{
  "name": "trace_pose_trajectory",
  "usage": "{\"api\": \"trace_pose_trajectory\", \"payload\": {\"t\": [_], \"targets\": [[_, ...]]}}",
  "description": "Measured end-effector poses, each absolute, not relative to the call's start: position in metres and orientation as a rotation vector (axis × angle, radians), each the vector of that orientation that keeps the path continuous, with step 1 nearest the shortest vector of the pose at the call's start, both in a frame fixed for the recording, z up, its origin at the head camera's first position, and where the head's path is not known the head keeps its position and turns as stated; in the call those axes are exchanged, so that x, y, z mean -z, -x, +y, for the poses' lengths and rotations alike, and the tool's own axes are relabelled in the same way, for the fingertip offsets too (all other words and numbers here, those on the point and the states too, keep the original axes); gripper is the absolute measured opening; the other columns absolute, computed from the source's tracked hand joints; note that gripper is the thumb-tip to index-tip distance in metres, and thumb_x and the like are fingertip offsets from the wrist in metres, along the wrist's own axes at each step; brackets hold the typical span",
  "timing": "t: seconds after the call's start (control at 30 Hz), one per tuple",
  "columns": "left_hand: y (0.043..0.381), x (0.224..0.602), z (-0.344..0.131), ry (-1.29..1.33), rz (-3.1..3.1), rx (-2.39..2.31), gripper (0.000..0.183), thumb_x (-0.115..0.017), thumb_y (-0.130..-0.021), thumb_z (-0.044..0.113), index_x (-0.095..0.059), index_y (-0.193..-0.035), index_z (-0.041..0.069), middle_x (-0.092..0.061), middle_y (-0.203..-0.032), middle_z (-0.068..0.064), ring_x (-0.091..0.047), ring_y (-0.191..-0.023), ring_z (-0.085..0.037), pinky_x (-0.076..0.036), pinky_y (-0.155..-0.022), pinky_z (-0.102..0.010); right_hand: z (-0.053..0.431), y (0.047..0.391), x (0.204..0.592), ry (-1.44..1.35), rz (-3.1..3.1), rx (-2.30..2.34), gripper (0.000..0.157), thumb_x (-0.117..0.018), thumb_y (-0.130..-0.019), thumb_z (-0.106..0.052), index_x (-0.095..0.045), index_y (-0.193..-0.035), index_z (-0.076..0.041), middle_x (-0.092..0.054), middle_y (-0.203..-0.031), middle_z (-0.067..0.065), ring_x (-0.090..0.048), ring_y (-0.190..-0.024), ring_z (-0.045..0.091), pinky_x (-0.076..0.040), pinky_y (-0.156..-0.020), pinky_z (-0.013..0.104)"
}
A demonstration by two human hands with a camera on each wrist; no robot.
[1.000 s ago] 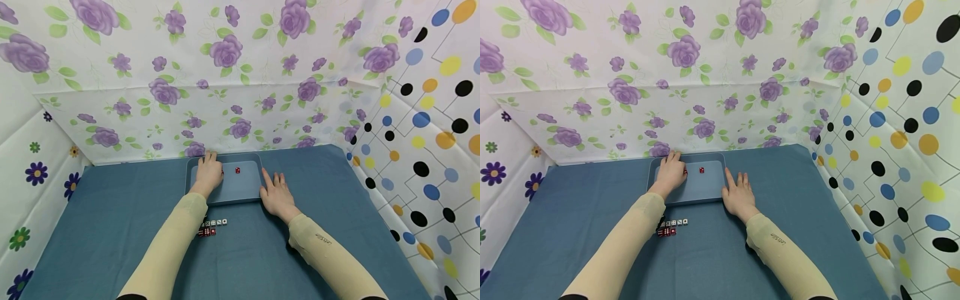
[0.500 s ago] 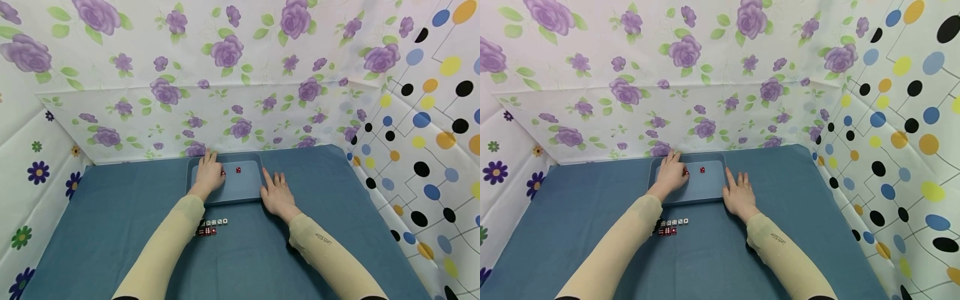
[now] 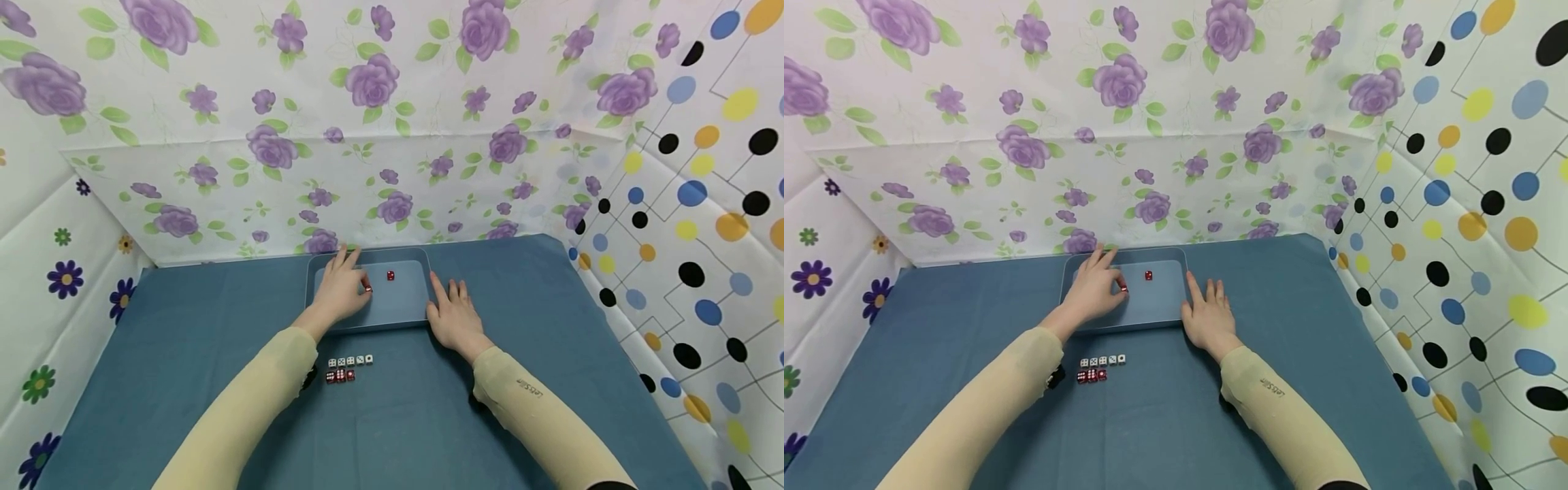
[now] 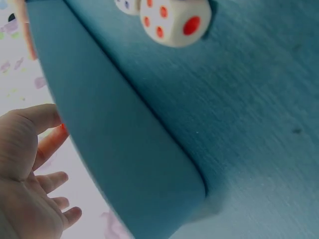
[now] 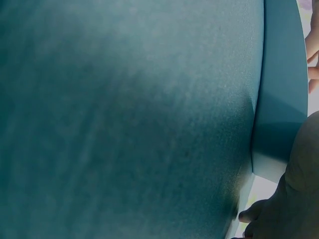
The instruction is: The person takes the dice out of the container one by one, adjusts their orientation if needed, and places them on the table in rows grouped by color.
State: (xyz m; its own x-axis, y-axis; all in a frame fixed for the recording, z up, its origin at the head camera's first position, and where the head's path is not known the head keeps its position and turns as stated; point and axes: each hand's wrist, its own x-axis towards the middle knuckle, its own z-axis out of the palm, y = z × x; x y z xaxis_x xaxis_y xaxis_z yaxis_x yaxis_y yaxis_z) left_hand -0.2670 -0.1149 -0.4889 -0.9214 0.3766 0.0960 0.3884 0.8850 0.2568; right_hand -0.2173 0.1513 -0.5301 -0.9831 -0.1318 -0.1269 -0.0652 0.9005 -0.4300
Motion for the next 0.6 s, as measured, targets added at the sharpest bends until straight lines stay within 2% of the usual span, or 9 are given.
{"api": "trace_pose_trajectory", "payload": {"t": [0.2,0.4,0.6], "targets": [[0.254,0.478,-0.123,0.648,-2.944,0.525,0.010,-0.083,-0.094,0.025,-0.078,-0.091,0.017,-0.037,-0.169,-0.021,-0.011,-0.163,-0.044,-0.023,-0.125,-0.064,0.151,0.218,0.531,0.156,2.914,0.652,0.064,-0.030,-0.116,-0.039,-0.005,-0.174,-0.029,-0.011,-0.176,0.027,0.001,-0.163,0.046,-0.012,-0.129,0.062],[0.239,0.468,-0.132,0.703,-2.910,0.546,0.011,-0.085,-0.093,0.025,-0.077,-0.089,0.019,-0.031,-0.173,-0.017,-0.004,-0.164,-0.039,-0.020,-0.126,-0.065,0.152,0.219,0.533,0.151,2.913,0.654,0.064,-0.029,-0.116,-0.039,-0.005,-0.174,-0.029,-0.010,-0.176,0.027,0.002,-0.163,0.046,-0.012,-0.129,0.062],[0.222,0.465,-0.140,0.761,-2.842,0.568,0.012,-0.087,-0.092,0.025,-0.077,-0.089,0.019,-0.035,-0.171,-0.018,-0.007,-0.164,-0.040,-0.021,-0.125,-0.067,0.152,0.219,0.532,0.147,2.911,0.659,0.064,-0.029,-0.116,-0.039,-0.004,-0.174,-0.029,-0.010,-0.176,0.027,0.002,-0.163,0.046,-0.012,-0.129,0.062]]}}
